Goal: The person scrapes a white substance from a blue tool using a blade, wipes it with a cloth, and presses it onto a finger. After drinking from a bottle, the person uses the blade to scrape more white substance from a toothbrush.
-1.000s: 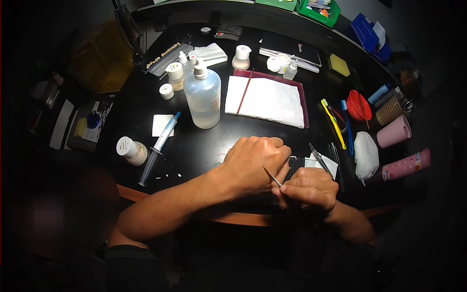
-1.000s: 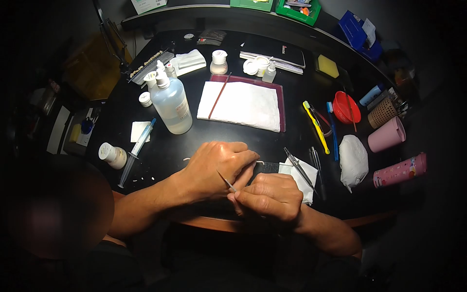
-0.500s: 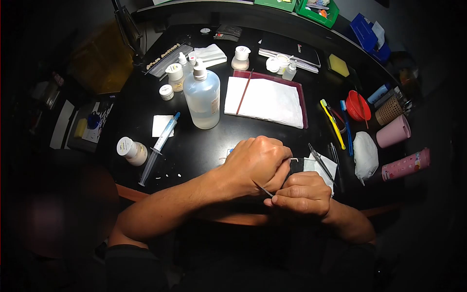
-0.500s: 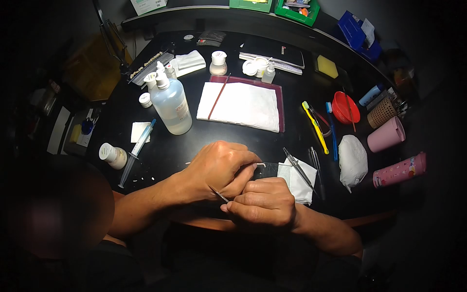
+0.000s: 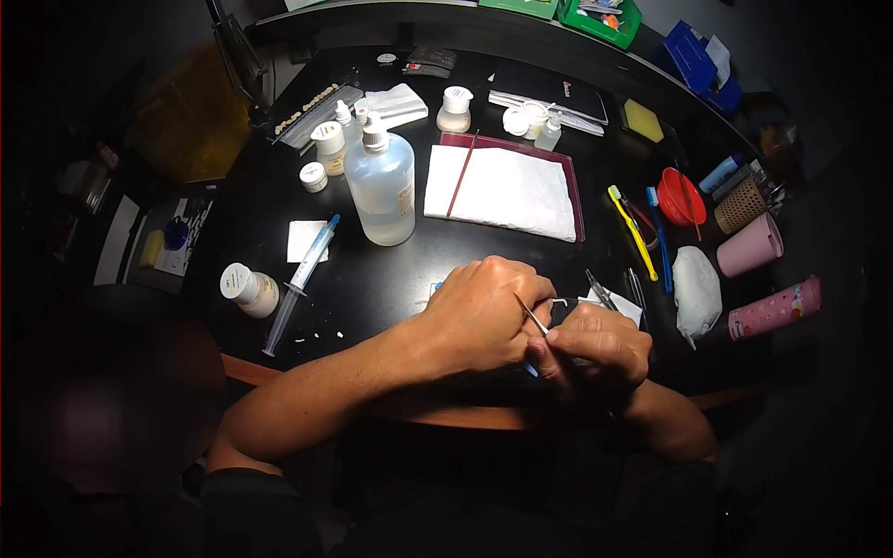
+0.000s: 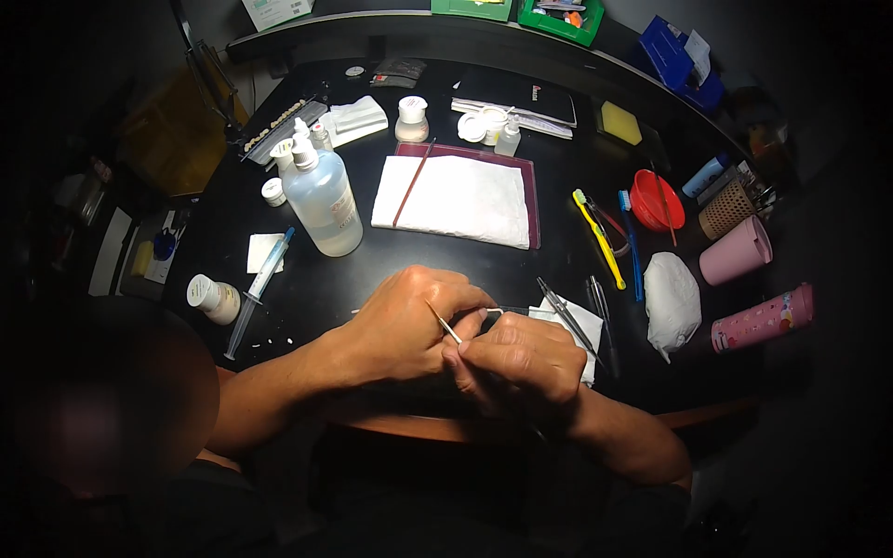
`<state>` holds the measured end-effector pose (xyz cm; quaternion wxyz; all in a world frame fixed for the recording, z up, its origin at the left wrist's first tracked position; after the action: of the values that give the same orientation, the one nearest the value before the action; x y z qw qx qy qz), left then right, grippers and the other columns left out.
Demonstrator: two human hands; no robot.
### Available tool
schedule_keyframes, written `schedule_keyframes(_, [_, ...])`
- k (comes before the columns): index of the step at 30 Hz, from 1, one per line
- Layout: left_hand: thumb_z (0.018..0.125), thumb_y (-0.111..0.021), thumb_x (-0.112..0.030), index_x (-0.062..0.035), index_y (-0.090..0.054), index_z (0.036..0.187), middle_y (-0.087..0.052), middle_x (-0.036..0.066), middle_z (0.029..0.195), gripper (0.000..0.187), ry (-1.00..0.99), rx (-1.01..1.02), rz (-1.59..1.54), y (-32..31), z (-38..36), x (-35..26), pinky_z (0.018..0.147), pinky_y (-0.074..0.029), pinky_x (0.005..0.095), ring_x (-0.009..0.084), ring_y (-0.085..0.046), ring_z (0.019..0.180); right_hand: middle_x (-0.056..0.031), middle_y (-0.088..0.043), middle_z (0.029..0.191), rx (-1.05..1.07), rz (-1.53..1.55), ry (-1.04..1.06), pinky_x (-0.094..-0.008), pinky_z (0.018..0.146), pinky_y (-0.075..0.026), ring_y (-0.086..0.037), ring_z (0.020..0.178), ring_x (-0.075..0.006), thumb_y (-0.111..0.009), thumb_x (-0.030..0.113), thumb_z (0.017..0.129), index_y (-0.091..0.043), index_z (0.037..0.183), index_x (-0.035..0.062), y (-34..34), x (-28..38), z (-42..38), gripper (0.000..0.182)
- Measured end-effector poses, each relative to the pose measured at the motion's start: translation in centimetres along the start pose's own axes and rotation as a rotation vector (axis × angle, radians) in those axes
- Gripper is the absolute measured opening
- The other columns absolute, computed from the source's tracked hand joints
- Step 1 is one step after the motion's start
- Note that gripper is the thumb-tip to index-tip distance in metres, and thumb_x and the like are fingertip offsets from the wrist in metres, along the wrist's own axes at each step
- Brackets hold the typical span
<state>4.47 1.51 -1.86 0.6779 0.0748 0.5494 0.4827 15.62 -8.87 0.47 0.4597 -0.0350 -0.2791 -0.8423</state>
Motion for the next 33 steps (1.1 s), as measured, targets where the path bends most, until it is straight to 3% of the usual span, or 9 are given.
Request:
schedule_keyframes(6, [0.090, -0.067, -0.010, 0.0029, -0.076, 0.099, -0.072, 0.019, 0.081, 0.018, 0.016, -0.022, -0.004, 0.2, 0.1, 0.0, 0.067, -0.056, 0.0438, 0.0358, -0.071, 0.074, -0.0058, -0.061, 0.061, 0.134, 0.098, 0.081, -0.0279, 0.043, -0.043, -0.059, 0.047, -0.0147, -0.082, -0.008, 0.080, -0.062, 0.099, -0.0008, 0.0, 0.2, 0.2, 0.029])
schedule_keyframes(11, [0.096, -0.063, -0.008, 0.0059, -0.076, 0.101, -0.072, 0.022, 0.081, 0.020, 0.101, -0.210, -0.111, 1.2, 0.3, 0.2, 0.063, -0.054, 0.0400, 0.0308, -0.071, 0.069, -0.0074, -0.063, 0.062, 0.008, 0.072, 0.013, -0.0283, 0.043, -0.046, -0.061, 0.048, -0.0166, -0.080, -0.010, 0.078, -0.064, 0.096, -0.0005, 0.6, 0.7, 0.6, 0.026])
schedule_keyframes(17, [0.101, -0.058, -0.010, 0.0079, -0.074, 0.102, -0.070, 0.017, 0.070, 0.024, 0.201, -0.225, -0.221, 1.6, 0.5, 0.5, 0.055, -0.049, 0.0353, 0.0190, -0.065, 0.057, -0.0083, -0.064, 0.062, 0.024, 0.061, 0.012, -0.0285, 0.042, -0.047, -0.062, 0.048, -0.0178, -0.080, -0.011, 0.077, -0.064, 0.095, -0.0016, 0.4, 0.5, 0.6, 0.026])
schedule_keyframes(23, [0.101, -0.058, -0.012, 0.0076, -0.074, 0.106, -0.067, 0.011, 0.064, 0.026, 0.293, -0.149, -0.278, 1.8, 0.5, 0.4, 0.053, -0.045, 0.0317, 0.0112, -0.058, 0.056, -0.0091, -0.065, 0.063, 0.049, 0.111, 0.001, -0.0286, 0.043, -0.048, -0.063, 0.048, -0.0184, -0.082, -0.010, 0.077, -0.065, 0.095, -0.0020, -0.1, 0.5, 0.0, 0.025])
schedule_keyframes(33, [0.101, -0.057, -0.014, 0.0071, -0.074, 0.109, -0.066, 0.010, 0.064, 0.028, 0.302, -0.121, -0.310, 1.5, 0.5, 0.6, 0.053, -0.044, 0.0311, 0.0105, -0.058, 0.057, -0.0084, -0.067, 0.065, 0.108, 0.164, 0.062, -0.0272, 0.045, -0.049, -0.065, 0.051, -0.0178, -0.086, -0.004, 0.079, -0.066, 0.099, -0.0014, -0.4, 0.6, 0.3, 0.028])
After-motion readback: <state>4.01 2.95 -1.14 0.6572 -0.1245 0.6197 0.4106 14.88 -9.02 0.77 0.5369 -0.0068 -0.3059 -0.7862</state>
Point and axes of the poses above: each hand's wrist, its own z-axis towards the middle knuckle, its own y-axis out of the back of the hand, x = y × z, the point moved 4 cm from there along z, towards the middle knuckle
